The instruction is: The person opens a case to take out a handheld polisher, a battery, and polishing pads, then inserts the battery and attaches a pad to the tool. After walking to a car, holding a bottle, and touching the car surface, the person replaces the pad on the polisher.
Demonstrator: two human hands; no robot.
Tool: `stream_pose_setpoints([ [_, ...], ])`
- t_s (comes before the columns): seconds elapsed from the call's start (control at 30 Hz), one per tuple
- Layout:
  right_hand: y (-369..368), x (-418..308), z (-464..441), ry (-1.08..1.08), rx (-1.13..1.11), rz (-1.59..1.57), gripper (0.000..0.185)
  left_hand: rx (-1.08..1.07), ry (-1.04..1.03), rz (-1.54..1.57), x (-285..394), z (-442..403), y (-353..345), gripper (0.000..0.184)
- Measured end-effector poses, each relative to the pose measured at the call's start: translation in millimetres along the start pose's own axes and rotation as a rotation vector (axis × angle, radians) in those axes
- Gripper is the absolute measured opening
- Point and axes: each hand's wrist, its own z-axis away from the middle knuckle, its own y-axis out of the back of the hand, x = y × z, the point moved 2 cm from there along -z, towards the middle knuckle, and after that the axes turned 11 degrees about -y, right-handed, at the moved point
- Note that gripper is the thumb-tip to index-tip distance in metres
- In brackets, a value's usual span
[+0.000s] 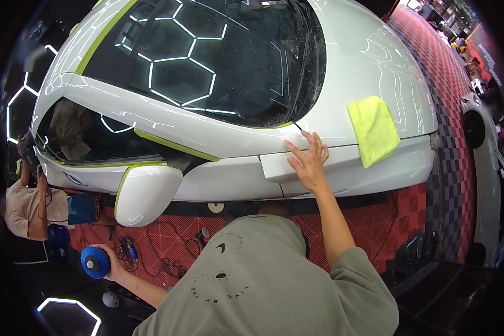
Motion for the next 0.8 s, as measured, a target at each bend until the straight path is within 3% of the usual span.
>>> stream_pose_setpoints([
  [0.17,3.5,15.3,11.2,-0.08,0.045,-0.41,0.054,-0.02,-0.064,-0.075,8.2,-4.8,4.7,0.05],
  [0.27,1.0,21.8,16.8,-0.174,0.171,-0.233,0.053,-0.043,-0.113,-0.105,20.2,-12.0,10.4,0.051],
  [0.33,-0.9,21.6,20.4,-0.078,0.201,-0.023,0.055,-0.055,-0.124,-0.121,19.1,-12.6,9.8,0.051],
  [0.67,-14.5,2.1,28.2,-0.126,0.155,0.223,0.06,-0.052,-0.106,-0.098,16.0,-8.6,8.6,0.049],
  [0.8,-14.6,-30.0,36.5,0.134,0.054,0.171,0.065,-0.029,-0.056,-0.076,20.6,-15.5,11.1,0.046],
])
